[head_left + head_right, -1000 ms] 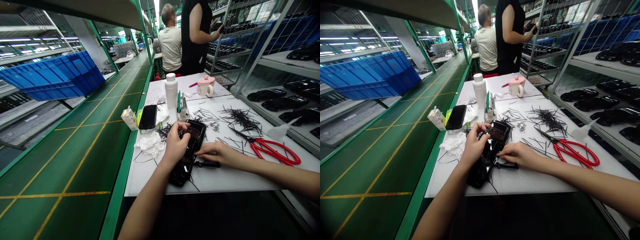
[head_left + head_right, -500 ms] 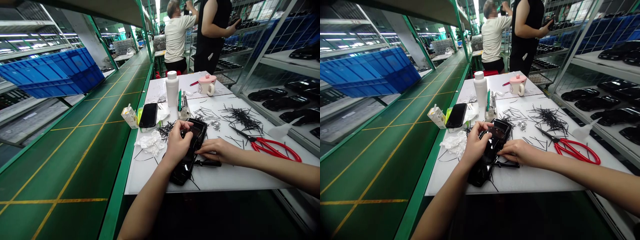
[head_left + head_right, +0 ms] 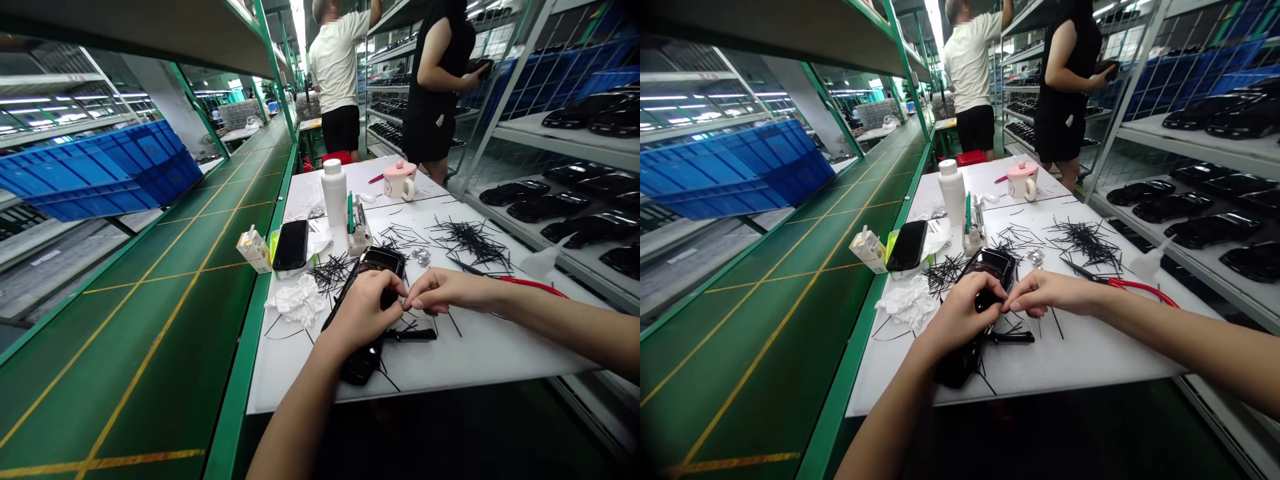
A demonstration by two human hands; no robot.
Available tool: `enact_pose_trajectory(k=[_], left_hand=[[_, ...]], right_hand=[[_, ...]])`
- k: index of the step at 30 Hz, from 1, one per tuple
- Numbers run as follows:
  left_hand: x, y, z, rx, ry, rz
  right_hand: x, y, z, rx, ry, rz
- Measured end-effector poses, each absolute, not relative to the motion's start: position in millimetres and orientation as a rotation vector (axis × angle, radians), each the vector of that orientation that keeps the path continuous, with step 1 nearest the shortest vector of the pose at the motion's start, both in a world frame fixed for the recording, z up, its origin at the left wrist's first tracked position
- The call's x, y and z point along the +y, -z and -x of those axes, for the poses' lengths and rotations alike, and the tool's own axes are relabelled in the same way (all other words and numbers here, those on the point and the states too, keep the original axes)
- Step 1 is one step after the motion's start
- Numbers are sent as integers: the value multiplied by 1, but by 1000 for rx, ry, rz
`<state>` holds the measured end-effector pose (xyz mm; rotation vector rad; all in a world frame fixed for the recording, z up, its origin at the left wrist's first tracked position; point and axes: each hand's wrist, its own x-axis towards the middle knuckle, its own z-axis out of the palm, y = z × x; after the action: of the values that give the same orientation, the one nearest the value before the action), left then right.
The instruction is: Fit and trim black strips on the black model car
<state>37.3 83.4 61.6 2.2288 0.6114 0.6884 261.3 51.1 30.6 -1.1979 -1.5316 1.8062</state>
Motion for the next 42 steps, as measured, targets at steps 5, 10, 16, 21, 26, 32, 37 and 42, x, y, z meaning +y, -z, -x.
enact_pose_trajectory(k=[5, 10, 16, 21, 26, 32, 37, 42], left_hand=[[85, -60, -37, 629, -689, -2265], [88, -54, -39, 754, -786, -2376], [85, -55, -39, 599, -802, -2288], [86, -55, -38, 630, -776, -2240], [87, -55, -39, 636, -742, -2228], [86, -56, -39, 661, -713, -2240], [87, -56, -40, 649, -697, -2267], [86, -58, -41, 666, -682, -2289]], right_hand=[[50, -24, -268, -1303, -1903, 1122], [50, -20, -267, -1184, -1943, 1062], [50, -21, -265, -1135, -1958, 1034], [50, -20, -266, -1123, -1966, 1020], [49, -19, -265, -1114, -1956, 1018], [46, -22, -263, -1119, -1921, 1039], [44, -22, -261, -1159, -1863, 1078], [39, -29, -255, -1237, -1759, 1154]])
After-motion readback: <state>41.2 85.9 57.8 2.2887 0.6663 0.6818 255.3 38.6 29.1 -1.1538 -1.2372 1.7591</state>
